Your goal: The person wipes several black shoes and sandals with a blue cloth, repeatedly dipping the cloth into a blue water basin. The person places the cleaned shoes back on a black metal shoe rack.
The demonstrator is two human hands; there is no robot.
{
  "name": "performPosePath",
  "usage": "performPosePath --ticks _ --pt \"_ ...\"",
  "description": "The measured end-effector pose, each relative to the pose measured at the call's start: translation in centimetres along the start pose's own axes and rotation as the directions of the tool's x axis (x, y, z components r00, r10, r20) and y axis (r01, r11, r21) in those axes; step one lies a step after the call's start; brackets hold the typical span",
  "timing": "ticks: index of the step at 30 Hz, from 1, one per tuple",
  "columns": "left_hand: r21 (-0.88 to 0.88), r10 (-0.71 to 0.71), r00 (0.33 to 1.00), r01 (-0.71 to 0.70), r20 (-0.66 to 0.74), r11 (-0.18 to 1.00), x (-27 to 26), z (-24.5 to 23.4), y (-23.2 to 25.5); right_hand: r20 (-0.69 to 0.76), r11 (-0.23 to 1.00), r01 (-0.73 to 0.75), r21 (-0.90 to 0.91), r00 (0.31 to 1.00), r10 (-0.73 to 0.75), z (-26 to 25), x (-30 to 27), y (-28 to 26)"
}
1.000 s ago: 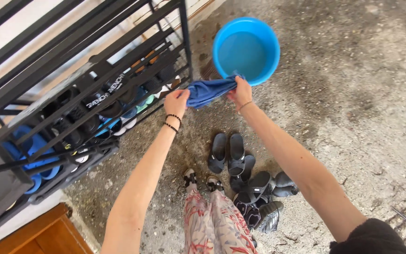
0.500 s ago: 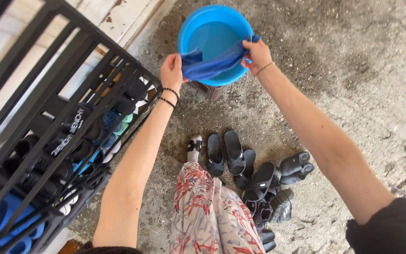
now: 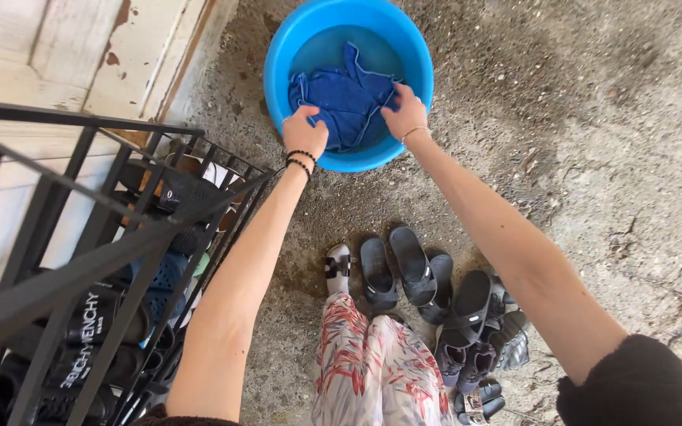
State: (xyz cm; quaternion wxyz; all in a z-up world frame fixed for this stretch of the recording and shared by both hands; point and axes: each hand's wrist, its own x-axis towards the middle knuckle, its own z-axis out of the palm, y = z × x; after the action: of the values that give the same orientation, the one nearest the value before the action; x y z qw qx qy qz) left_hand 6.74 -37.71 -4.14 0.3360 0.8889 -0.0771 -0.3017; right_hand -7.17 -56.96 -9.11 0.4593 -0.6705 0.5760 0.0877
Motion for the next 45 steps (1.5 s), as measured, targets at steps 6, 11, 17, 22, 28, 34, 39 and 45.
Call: performPosePath --ticks 6,11,17,22,28,34,39,45 --pt "0.123 -0.146 0.944 0.114 0.297 0.986 3.0 4.0 0.6 0.283 0.595 0.515 -0.618 0.851 -0.443 4.0 -0.7 -1.6" --pt "-0.428 -0.46 0.715 0.691 0.527 0.583 1.3 1.9 5.1 0.015 0.681 0.369 -0.632 0.885 -0.465 10.2 2.4 0.7" --pt "-0.737 0.001 0.746 0.657 0.665 0.161 5.2 6.7 0.4 -0.048 0.562 0.823 0.086 0.567 -0.822 7.2 -4.8 -4.7" --pt "-0.439 0.175 0.414 0.886 0.893 0.149 6.2 5.4 0.7 -0.19 0.493 0.809 0.32 0.565 -0.803 6.2 -9.1 -6.7" --pt "-0.306 0.324 0.326 0.945 0.888 -0.112 9.3 9.6 -5.7 -0.302 0.45 0.826 0.339 0.549 -0.779 6.9 -9.6 -8.3" --pt "-0.563 0.024 0.566 0.822 0.824 -0.082 6.2 7.0 -3.7 -0.288 0.513 0.777 0.364 0.618 -0.732 7.5 -7.0 -7.8" --pt "-0.711 -0.28 0.707 0.695 0.649 0.107 3.7 6.3 1.6 -0.256 0.594 0.749 0.294 0.66 -0.706 6.7 -6.0 -8.7" --pt "-0.729 -0.564 0.784 0.543 0.261 0.417 1.9 4.4 6.4 -0.302 0.729 0.674 0.118 0.724 -0.62 6.0 -4.3 -7.7"
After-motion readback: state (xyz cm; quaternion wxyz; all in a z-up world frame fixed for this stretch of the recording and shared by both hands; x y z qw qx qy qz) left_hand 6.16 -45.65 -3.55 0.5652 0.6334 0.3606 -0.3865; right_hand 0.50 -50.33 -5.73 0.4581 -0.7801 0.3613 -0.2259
